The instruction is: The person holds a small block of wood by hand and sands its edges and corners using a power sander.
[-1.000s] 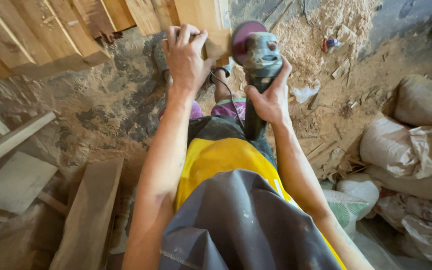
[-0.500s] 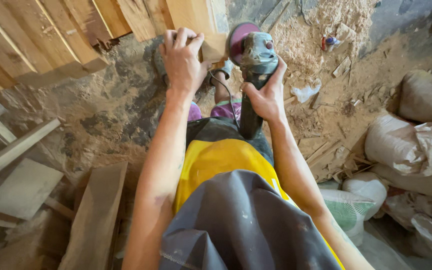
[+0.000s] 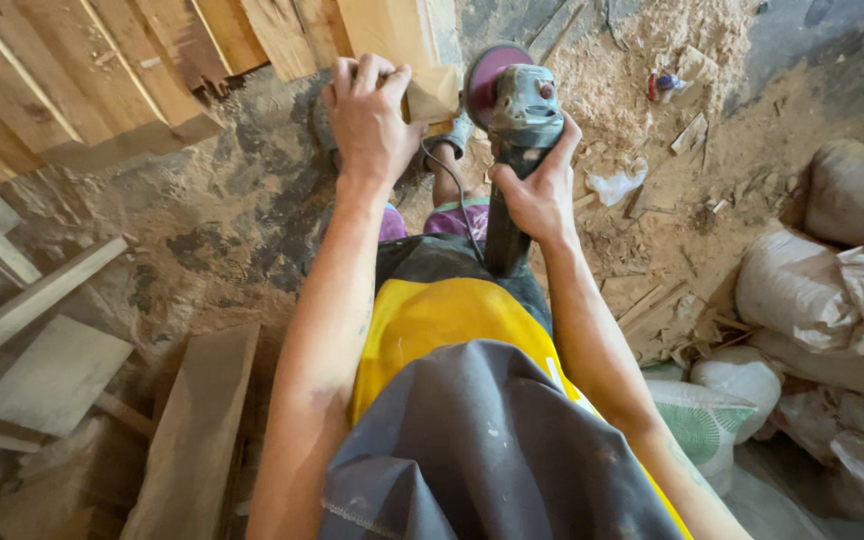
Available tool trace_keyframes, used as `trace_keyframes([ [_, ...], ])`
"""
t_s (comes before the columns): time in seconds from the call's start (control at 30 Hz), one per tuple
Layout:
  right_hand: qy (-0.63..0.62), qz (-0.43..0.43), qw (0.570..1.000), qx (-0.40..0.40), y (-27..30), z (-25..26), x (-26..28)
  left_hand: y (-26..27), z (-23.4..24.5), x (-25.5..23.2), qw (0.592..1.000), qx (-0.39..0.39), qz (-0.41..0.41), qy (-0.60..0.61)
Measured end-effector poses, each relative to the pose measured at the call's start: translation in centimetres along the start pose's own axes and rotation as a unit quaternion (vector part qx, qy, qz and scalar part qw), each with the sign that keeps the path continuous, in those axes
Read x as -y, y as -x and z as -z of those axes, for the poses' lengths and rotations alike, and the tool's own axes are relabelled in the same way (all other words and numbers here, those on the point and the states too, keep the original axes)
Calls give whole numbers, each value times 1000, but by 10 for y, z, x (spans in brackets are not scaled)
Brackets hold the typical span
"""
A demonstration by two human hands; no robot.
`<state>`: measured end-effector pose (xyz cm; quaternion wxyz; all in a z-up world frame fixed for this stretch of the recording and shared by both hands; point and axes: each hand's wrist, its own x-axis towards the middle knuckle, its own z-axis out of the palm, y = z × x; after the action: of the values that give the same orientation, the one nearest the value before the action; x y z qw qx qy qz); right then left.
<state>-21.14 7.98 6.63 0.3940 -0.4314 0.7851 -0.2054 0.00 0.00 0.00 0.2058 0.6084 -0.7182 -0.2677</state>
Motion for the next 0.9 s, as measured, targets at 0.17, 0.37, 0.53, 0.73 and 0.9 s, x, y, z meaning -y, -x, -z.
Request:
trace_keyframes([
  [0.17,-6,62,998,17,12,-10,3,3,-6,2,1000,4,3,-1],
  [0.37,26,78,997,11,14,-18,7,-1,-6,4,1000,7,4,-8],
  [0.53,4,15,1000,-1,14,-6,-3,6,-11,8,1000,20,13,11],
  [0.73,-22,14,999,-29,12,4,-10,3,-34,25,998,-24,-16,-54],
  [0.9,-61,13,998,-27,14,7,-9,12,-34,18,989,-123,39,-75],
])
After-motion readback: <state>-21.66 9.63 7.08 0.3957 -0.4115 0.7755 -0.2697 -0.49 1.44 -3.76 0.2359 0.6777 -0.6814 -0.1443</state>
